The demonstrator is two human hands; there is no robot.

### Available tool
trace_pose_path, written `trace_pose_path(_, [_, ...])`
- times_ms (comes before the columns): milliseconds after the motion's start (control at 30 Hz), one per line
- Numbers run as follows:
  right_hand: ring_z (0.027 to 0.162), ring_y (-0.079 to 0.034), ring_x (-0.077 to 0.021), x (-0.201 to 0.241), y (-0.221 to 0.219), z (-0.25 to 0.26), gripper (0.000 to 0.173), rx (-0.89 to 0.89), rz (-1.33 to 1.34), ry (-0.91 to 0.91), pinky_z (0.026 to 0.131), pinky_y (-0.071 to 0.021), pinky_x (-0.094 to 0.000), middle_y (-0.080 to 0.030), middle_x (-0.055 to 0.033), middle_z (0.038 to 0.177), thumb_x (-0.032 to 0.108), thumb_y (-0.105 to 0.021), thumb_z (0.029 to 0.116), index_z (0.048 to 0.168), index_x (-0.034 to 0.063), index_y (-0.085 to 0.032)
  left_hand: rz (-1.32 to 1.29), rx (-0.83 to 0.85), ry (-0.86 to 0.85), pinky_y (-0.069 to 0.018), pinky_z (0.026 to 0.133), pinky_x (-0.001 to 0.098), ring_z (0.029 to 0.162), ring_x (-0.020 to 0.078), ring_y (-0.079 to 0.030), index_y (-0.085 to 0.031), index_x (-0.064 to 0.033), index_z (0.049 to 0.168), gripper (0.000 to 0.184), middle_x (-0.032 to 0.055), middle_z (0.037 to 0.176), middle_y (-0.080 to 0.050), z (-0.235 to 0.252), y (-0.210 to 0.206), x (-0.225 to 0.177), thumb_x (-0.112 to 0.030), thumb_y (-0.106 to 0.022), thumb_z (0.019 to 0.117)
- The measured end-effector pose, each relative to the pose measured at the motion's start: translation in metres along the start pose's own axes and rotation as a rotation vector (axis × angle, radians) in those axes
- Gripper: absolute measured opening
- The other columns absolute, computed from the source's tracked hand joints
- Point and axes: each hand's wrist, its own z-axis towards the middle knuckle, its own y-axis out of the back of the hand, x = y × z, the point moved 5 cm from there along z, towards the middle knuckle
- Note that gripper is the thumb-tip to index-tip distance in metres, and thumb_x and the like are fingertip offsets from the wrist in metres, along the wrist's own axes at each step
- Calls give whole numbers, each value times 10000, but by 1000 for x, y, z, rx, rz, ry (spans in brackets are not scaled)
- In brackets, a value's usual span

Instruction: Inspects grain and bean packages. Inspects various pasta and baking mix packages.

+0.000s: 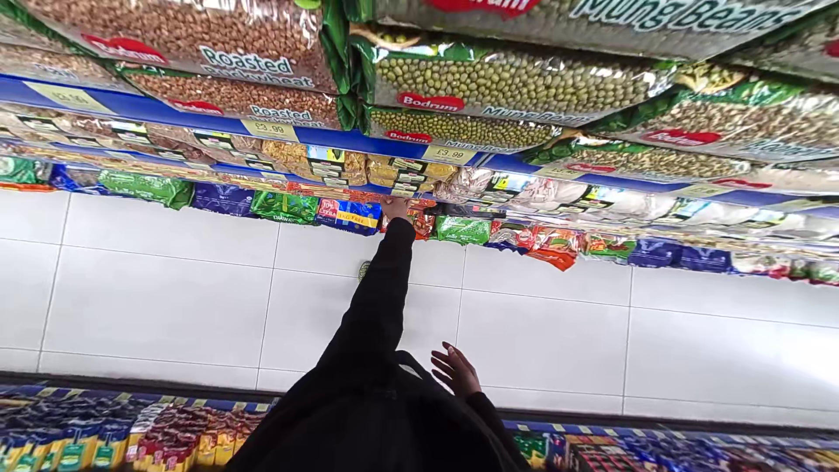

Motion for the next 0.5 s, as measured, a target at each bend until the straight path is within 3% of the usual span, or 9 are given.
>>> trace_pose_path(167, [1062, -718, -346, 2, 1, 1, 471, -28, 45, 1, 858, -608, -489, -693, -222, 1230, 318, -483, 1090, 1468, 38, -470, -147, -126, 171, -568, 901, 409, 1139, 327, -596, -365, 50, 1476, 593, 276, 1396, -493, -8, -10, 13, 128, -593, 934])
trace_pose_path(367, [1064, -717, -352, -3, 5, 3, 467, -36, 54, -5, 868, -606, -495, -697, -220, 1223, 323, -498, 1086, 1460, 44, -479, -86, -139, 141, -572, 894, 443, 1121, 343, -607, -419, 46, 1442, 521, 275, 1356, -524, -10, -8, 13, 79, -596, 953])
trace_pose_path(500, [1064, -714, -353, -7, 13, 1, 464, -53, 76, 11, 863, -603, -498, -695, -221, 1225, 323, -490, 1087, 1462, 48, -482, -87, -115, 112, -569, 909, 453, 1163, 341, -598, -383, 31, 1473, 532, 264, 1399, -499, -13, 1, 5, 54, -574, 977])
